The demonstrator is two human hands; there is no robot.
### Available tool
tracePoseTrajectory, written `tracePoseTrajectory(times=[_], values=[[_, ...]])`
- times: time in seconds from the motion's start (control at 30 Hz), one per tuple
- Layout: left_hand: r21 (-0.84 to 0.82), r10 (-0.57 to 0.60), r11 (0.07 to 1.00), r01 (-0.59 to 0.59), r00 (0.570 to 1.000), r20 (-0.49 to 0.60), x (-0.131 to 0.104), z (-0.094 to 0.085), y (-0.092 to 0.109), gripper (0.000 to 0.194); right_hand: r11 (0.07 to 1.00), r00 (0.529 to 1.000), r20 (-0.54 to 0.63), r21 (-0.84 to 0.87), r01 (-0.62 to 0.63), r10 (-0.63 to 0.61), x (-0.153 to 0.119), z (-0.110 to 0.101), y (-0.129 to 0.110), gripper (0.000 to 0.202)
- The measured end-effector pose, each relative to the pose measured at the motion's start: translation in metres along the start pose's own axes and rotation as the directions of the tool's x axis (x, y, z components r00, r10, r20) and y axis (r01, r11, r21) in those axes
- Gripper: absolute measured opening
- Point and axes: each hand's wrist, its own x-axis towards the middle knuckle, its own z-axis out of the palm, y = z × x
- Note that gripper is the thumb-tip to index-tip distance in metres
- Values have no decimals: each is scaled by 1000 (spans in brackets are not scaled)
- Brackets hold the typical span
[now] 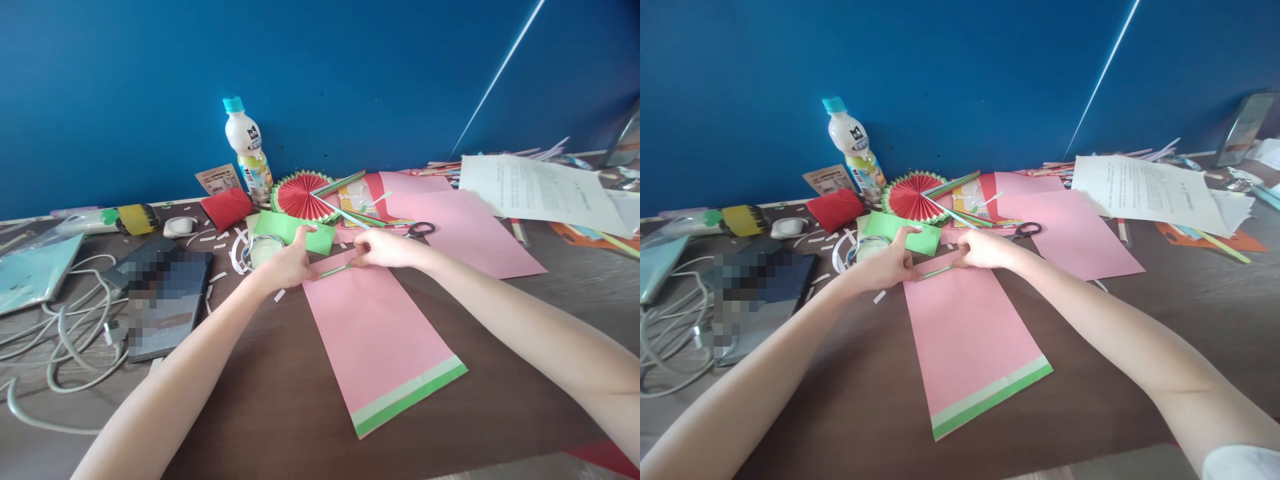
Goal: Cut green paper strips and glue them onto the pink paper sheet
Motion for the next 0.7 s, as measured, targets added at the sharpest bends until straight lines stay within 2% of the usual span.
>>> tracePoseTrajectory(times=[0.17,0.33,0.4,0.53,0.7], values=[[65,-14,998,11,999,49,-6,-11,3,83,989,991,-79,96,114,-107,2,2,3,20],[117,-56,992,43,992,115,-10,-19,2,91,983,984,-47,61,175,-172,1,3,0,14],[88,-20,996,15,998,63,-9,-18,1,85,979,980,-34,42,200,-198,1,4,-1,13],[31,94,995,-91,988,-120,-3,-7,0,74,969,969,-30,19,244,-244,3,6,0,11],[131,182,979,-159,965,-188,4,10,-3,72,965,964,-51,26,261,-259,3,7,0,11]])
